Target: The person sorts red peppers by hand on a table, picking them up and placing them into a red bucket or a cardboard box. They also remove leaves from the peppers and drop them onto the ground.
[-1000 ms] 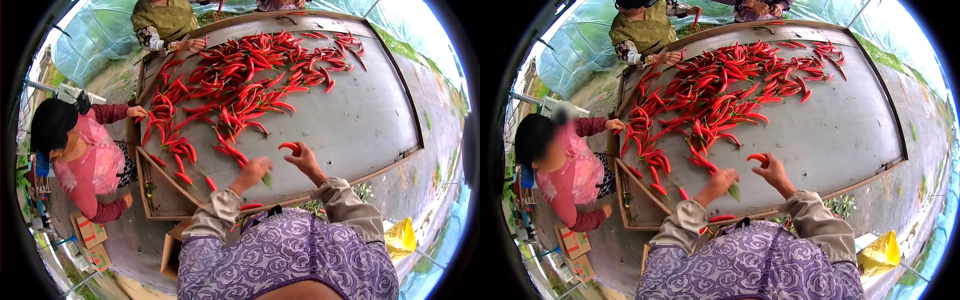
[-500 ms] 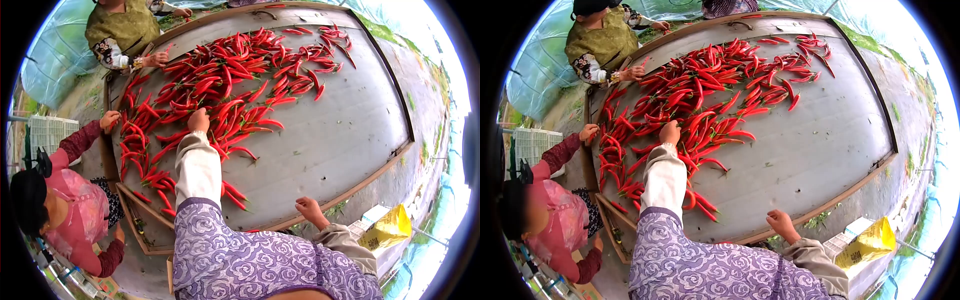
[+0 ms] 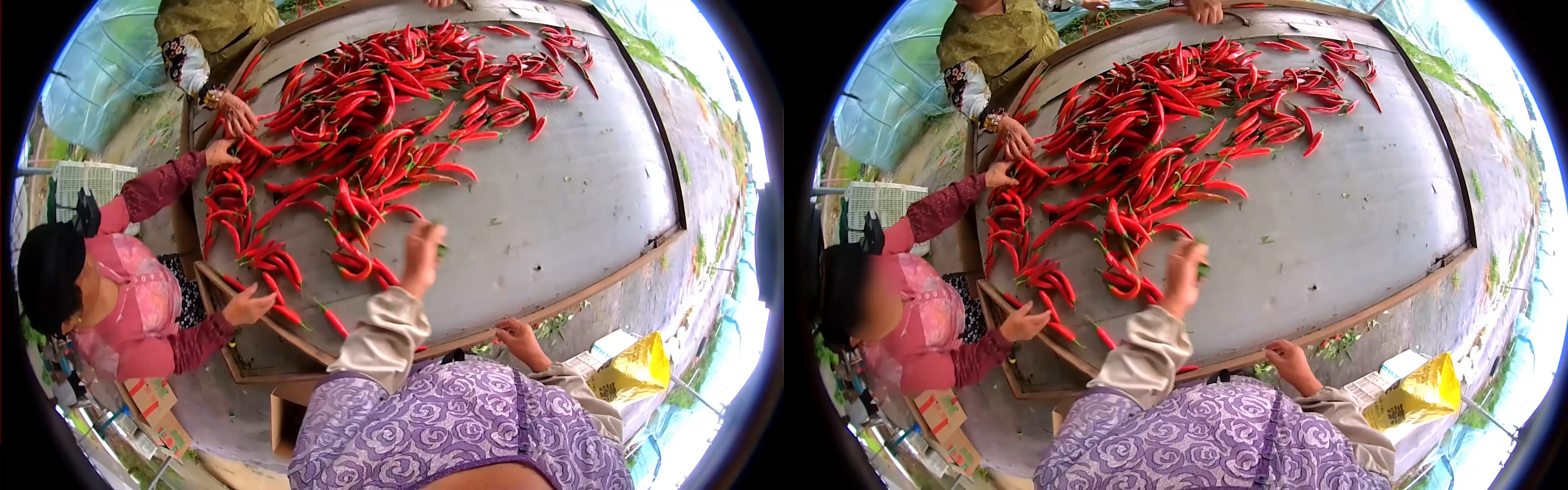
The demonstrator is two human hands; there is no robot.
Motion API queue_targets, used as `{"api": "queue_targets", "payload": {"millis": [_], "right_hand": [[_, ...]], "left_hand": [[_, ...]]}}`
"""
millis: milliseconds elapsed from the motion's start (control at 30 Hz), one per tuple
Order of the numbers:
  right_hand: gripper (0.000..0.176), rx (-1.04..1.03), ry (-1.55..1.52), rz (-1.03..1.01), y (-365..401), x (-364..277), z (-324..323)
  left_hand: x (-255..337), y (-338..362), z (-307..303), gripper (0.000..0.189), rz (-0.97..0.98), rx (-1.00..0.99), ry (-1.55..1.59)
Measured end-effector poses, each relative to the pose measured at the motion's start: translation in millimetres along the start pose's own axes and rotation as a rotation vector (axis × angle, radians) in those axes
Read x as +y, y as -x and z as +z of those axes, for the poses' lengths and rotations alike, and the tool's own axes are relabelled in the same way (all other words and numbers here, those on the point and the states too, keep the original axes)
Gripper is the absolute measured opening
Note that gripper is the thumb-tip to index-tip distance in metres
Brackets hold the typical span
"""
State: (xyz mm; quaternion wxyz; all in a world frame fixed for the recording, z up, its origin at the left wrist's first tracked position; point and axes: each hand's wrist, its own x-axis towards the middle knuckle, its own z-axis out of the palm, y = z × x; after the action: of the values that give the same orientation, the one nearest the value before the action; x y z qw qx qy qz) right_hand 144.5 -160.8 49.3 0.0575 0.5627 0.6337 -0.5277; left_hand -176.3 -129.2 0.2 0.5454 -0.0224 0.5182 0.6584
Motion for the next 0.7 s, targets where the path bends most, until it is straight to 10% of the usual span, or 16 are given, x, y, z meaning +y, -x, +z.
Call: {"api": "queue_targets", "payload": {"millis": [133,167,200,267,333,467,633,700], "right_hand": [[0.024,-0.016,-0.039,0.116,61,67,-32],[0.026,0.006,0.038,0.079,73,127,-39],[0.028,0.027,0.115,0.043,82,185,-43],[0.024,-0.053,0.194,0.260,116,192,-57],[0.025,-0.011,0.153,0.351,141,195,-58],[0.027,0.078,0.027,0.440,173,179,-35],[0.029,0.143,-0.104,0.511,183,148,-1],[0.030,0.157,-0.134,0.534,179,134,9]], "left_hand": [[-133,73,89,0.019,0.200,-0.483,-0.381],[-137,95,106,0.034,-0.037,-0.694,-0.614],[-158,116,119,0.054,0.146,-0.913,-0.703],[-164,144,131,0.075,0.331,-1.132,-0.785],[-118,156,142,0.106,0.114,-1.485,-1.106],[-145,67,102,0.085,0.709,-0.939,-1.273],[-36,-93,46,0.068,1.231,-0.129,-1.672],[48,-110,50,0.087,0.835,-0.064,-1.833]]}}
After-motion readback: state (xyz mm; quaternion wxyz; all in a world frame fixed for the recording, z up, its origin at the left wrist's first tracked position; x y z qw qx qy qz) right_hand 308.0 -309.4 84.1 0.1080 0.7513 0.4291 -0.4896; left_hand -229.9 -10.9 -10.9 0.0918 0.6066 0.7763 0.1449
